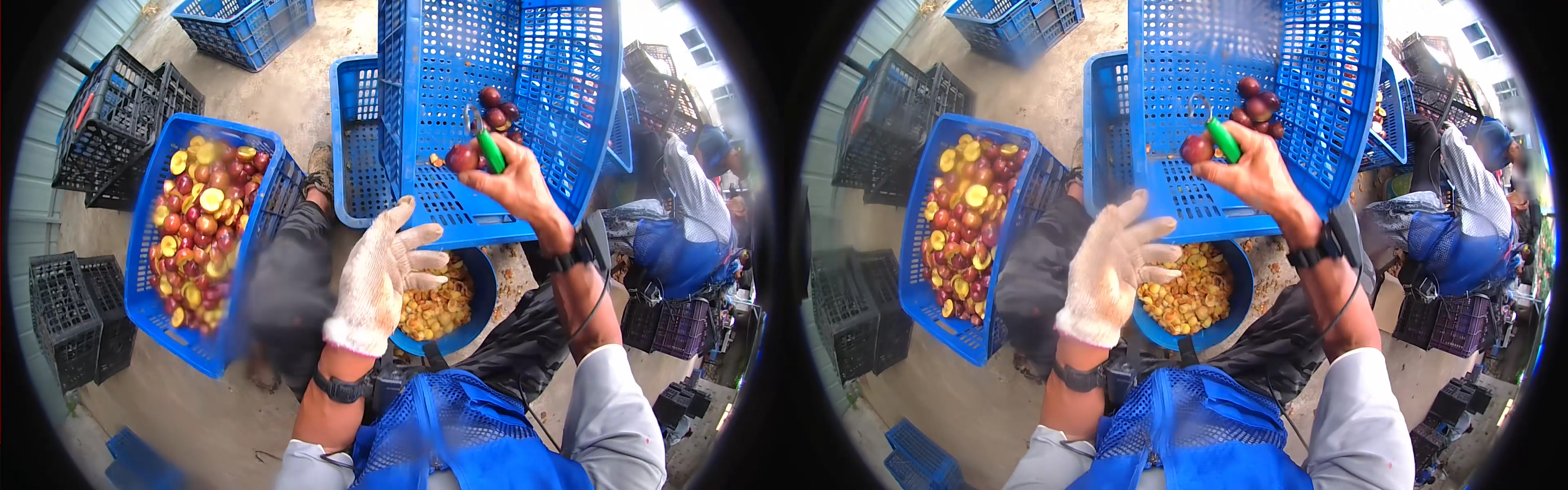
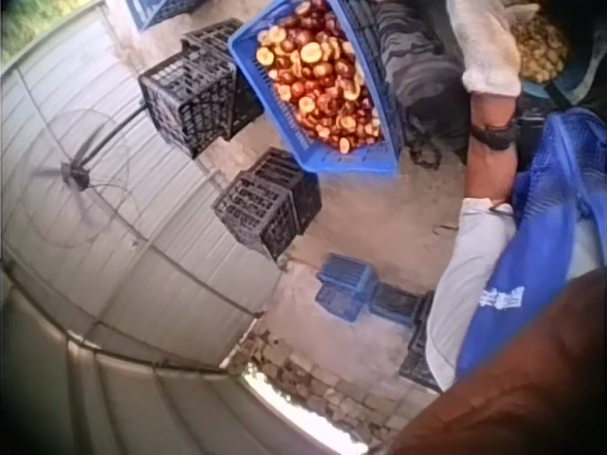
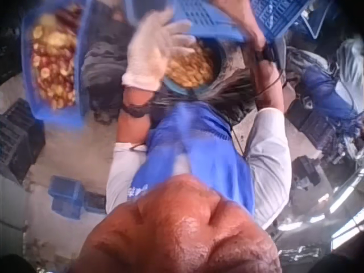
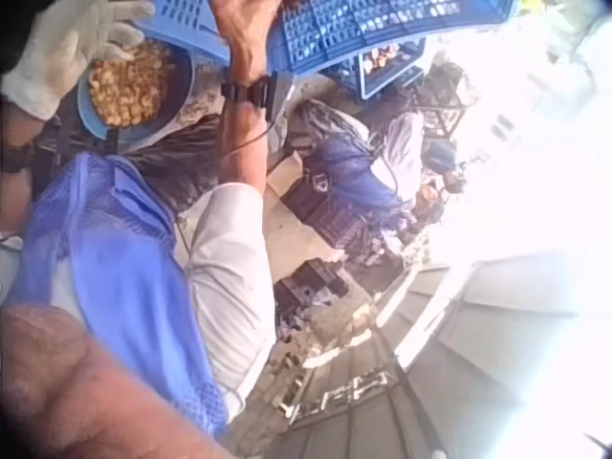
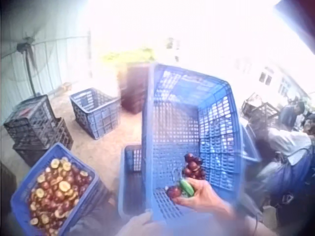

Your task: Peeling and pitting plums using a specialized handheld pitting tool in an agricultural processing area.

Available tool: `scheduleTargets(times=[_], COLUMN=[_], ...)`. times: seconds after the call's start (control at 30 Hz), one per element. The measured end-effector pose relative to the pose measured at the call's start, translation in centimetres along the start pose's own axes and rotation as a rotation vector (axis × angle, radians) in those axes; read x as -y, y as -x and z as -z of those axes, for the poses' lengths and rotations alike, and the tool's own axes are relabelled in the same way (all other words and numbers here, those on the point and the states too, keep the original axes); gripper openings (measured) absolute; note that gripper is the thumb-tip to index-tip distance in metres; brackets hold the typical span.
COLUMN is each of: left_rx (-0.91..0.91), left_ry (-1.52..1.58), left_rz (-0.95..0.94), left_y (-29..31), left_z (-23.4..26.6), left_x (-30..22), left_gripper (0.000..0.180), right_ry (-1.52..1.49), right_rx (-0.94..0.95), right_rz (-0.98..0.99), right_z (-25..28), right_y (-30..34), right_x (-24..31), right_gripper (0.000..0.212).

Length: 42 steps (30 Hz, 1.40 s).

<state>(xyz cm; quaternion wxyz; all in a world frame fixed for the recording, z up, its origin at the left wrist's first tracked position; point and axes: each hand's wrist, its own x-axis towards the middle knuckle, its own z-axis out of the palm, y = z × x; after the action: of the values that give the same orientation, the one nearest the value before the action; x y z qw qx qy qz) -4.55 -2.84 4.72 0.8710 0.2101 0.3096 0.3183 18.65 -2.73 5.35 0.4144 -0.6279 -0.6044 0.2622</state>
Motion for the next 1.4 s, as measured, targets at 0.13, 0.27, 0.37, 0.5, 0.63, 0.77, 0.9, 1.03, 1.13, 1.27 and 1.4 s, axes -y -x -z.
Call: scheduleTargets(times=[0.13,0.27,0.37,0.5,0.63,0.77,0.9,1.03,1.13,1.27,1.4], left_rx=[0.070,-0.019,0.003,0.107,0.002,-0.114,-0.149,-0.089,0.103,0.223,0.298], left_ry=[0.127,0.039,0.137,0.210,0.331,0.321,0.329,0.332,0.245,0.133,-0.134], left_rz=[0.123,0.025,-0.084,-0.177,-0.043,-0.024,-0.050,-0.004,0.152,0.284,0.176], left_y=[-3.6,-4.4,-6.1,-6.5,-6.3,-6.8,-6.1,-6.3,-6.1,-5.9,-5.5], left_z=[-0.9,0.4,0.8,1.0,0.0,-0.2,-0.6,0.0,0.9,0.9,0.6], left_x=[1.5,1.4,0.9,1.1,0.2,0.4,0.5,0.9,0.1,-0.5,-1.4], left_gripper=[0.049,0.038,0.035,0.032,0.025,0.020,0.017,0.019,0.023,0.029,0.029], right_ry=[0.331,0.085,-0.147,-0.074,0.157,0.139,0.293,0.049,-0.116,-0.879,-1.051], right_rx=[0.078,-0.197,-0.215,-0.022,-0.079,-0.041,-0.003,-0.075,-0.033,0.375,0.530], right_rz=[0.421,0.278,-0.212,-0.151,-0.104,-0.093,0.060,0.074,-0.033,-0.672,-0.657], right_z=[-2.5,-3.6,-3.6,-6.3,-8.5,-8.8,-9.1,-9.9,-9.9,-9.1,-8.7], right_y=[5.3,5.9,8.5,9.0,8.6,8.7,8.8,9.3,9.3,9.8,9.5], right_x=[4.0,3.0,2.8,2.9,2.3,2.2,2.4,1.9,2.9,2.5,1.7], right_gripper=[0.022,0.018,0.023,0.031,0.031,0.024,0.013,0.036,0.043,0.047,0.047])
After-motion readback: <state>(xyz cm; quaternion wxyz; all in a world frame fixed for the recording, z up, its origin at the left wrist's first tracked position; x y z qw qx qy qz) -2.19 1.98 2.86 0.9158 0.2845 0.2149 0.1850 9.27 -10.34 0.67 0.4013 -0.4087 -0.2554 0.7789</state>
